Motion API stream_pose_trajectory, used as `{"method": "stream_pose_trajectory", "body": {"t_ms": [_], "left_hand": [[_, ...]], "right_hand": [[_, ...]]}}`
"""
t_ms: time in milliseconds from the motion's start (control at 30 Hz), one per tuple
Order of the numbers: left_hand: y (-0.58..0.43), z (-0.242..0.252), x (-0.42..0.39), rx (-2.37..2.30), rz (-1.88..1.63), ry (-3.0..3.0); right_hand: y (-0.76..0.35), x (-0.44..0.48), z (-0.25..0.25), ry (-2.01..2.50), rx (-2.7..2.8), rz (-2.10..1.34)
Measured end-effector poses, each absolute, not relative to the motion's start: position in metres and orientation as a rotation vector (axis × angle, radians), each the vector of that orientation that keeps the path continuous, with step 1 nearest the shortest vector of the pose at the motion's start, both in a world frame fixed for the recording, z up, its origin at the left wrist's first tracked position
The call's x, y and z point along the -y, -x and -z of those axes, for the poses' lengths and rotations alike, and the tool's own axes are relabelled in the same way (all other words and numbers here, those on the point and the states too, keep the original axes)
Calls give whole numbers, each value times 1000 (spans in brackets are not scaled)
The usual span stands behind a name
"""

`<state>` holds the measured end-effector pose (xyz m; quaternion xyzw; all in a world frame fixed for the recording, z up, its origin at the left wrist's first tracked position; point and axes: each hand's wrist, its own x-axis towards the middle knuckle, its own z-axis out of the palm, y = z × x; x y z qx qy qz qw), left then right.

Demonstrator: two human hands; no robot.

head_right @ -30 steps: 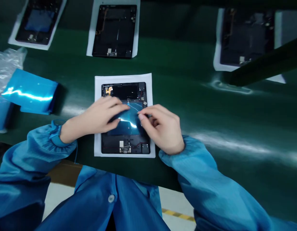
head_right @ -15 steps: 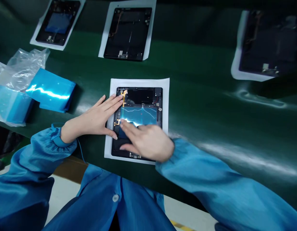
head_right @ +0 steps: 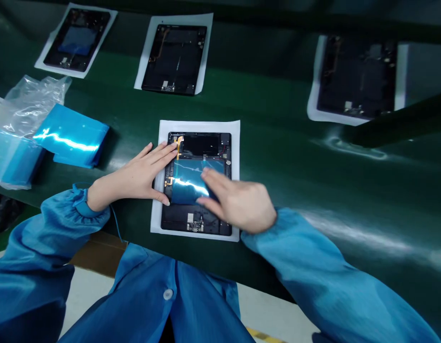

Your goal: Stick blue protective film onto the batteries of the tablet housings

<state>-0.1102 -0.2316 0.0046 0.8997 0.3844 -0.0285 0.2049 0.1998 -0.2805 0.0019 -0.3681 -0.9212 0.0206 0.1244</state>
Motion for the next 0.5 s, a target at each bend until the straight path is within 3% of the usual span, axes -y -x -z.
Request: {"method": "stream_pose_trajectory", "body": {"t_ms": [67, 267, 500], "left_hand": [[111, -4, 231, -1081, 78, -2508], [108, -10, 230, -1113, 161, -2487], [108, -11, 229, -1153, 228, -2484]], "right_hand": [[-210, 283, 0, 1226, 2660, -13], [-228, 318, 2, 951, 2699, 17], [-214, 279, 16, 1249, 2606, 91]]}}
